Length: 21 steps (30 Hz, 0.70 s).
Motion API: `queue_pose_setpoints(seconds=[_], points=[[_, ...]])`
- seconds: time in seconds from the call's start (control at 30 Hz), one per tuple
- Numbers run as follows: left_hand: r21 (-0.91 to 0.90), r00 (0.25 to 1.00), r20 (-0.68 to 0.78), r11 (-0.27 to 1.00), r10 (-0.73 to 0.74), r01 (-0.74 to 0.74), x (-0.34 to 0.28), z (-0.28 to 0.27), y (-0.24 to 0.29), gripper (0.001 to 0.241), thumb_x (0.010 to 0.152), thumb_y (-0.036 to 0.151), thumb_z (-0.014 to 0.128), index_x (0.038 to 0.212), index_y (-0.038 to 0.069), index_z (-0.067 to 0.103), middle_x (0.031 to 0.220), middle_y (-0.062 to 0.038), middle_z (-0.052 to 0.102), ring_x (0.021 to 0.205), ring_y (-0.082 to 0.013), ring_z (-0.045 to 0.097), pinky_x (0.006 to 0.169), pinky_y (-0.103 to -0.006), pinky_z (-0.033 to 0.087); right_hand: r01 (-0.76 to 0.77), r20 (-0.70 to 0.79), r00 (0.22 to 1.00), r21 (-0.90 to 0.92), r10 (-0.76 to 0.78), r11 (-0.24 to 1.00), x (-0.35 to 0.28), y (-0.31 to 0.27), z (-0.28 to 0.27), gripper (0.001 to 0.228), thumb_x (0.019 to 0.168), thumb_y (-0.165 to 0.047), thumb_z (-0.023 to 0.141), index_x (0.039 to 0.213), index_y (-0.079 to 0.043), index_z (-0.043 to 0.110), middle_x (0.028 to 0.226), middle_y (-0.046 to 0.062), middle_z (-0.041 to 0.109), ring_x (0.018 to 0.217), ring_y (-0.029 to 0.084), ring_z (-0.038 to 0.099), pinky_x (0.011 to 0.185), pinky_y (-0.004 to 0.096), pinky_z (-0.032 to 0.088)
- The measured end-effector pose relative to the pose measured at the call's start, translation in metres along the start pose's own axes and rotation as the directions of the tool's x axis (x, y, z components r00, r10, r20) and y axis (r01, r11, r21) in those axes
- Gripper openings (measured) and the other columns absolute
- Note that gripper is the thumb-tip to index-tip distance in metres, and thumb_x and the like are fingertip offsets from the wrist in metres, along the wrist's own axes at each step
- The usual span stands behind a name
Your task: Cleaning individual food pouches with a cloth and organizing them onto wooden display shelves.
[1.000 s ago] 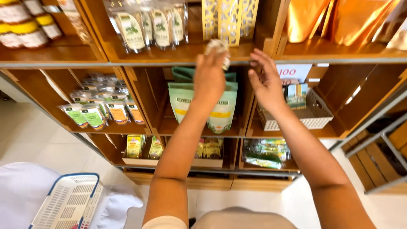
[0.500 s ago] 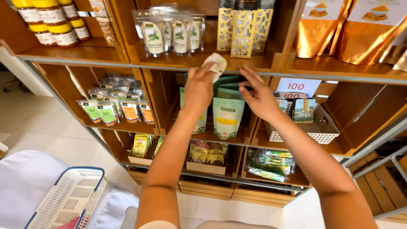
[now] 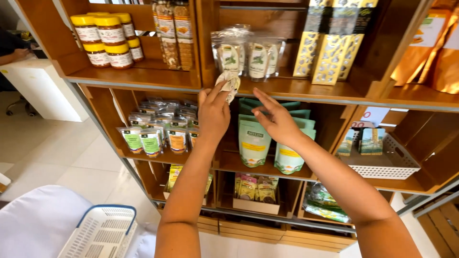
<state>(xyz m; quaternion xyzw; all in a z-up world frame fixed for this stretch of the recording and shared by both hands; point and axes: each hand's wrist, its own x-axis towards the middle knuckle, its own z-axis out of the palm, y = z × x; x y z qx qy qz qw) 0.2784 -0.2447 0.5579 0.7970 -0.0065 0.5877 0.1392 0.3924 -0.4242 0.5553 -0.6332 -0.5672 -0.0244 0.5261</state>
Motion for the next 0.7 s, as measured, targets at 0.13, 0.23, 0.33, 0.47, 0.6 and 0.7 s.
queue_pose_setpoints(seconds=[0.13, 0.23, 0.33, 0.47, 0.6, 0.7], points=[[-0.068, 0.998, 0.020, 0.996, 0.055, -0.053, -0.012, 0.011, -0.026, 0.023, 0.088, -0.009, 0.059, 0.105, 0.000, 0.072, 0.133, -0.017, 0.066, 0.106, -0.0334, 0.057, 0.095, -0.0397, 0.052, 0.016, -0.040, 0.999, 0.084, -0.013, 0.996, 0.016, 0.006, 0.038, 0.058, 0.101, 0.002, 0.055, 0.157, -0.003, 0.038, 0.161, 0.022, 0.036, 0.115, 0.035, 0.068, 0.085, 0.039, 0.062], [-0.174, 0.998, 0.022, 0.983, 0.062, -0.058, -0.008, -0.002, -0.030, 0.028, 0.090, -0.008, 0.055, 0.108, 0.004, 0.073, 0.136, -0.014, 0.065, 0.107, -0.0309, 0.058, 0.097, -0.0390, 0.051, 0.010, -0.082, 0.997, 0.110, -0.001, 0.994, 0.027, 0.010, 0.056, 0.057, 0.102, 0.003, 0.053, 0.156, 0.000, 0.037, 0.161, 0.021, 0.036, 0.115, 0.034, 0.067, 0.086, 0.040, 0.062], [-0.202, 0.998, 0.005, 0.978, 0.059, -0.057, -0.005, -0.018, -0.037, 0.029, 0.093, -0.007, 0.050, 0.106, 0.005, 0.072, 0.137, -0.011, 0.065, 0.108, -0.0277, 0.058, 0.096, -0.0366, 0.051, 0.000, -0.134, 0.991, 0.133, 0.018, 0.991, 0.031, 0.008, 0.069, 0.055, 0.103, 0.004, 0.052, 0.156, -0.001, 0.038, 0.160, 0.018, 0.037, 0.117, 0.031, 0.067, 0.088, 0.039, 0.061], [-0.218, 0.997, 0.032, 0.974, 0.074, -0.065, -0.011, -0.023, -0.053, 0.022, 0.092, -0.008, 0.051, 0.090, 0.002, 0.071, 0.131, -0.011, 0.069, 0.105, -0.0273, 0.060, 0.093, -0.0373, 0.051, 0.017, -0.169, 0.986, 0.156, 0.010, 0.988, 0.035, 0.003, 0.084, 0.051, 0.104, 0.003, 0.050, 0.155, -0.001, 0.041, 0.162, 0.015, 0.036, 0.118, 0.026, 0.066, 0.090, 0.034, 0.060], [-0.260, 1.000, 0.012, 0.966, 0.007, -0.003, -0.027, -0.026, -0.078, 0.029, 0.092, -0.006, 0.049, 0.096, 0.007, 0.075, 0.130, -0.009, 0.070, 0.106, -0.0256, 0.059, 0.092, -0.0356, 0.051, 0.031, -0.156, 0.988, 0.178, -0.003, 0.984, 0.037, 0.000, 0.090, 0.047, 0.104, 0.003, 0.050, 0.151, -0.001, 0.047, 0.157, 0.015, 0.044, 0.114, 0.026, 0.068, 0.089, 0.035, 0.062], [-0.226, 0.991, -0.043, 0.967, -0.129, 0.116, -0.040, -0.024, -0.097, 0.024, 0.090, -0.006, 0.048, 0.092, 0.005, 0.069, 0.133, -0.015, 0.065, 0.111, -0.0285, 0.053, 0.094, -0.0376, 0.047, 0.055, -0.107, 0.994, 0.208, -0.033, 0.977, 0.038, 0.005, 0.093, 0.046, 0.105, 0.003, 0.050, 0.151, -0.003, 0.048, 0.154, 0.016, 0.049, 0.112, 0.026, 0.069, 0.086, 0.036, 0.062]])
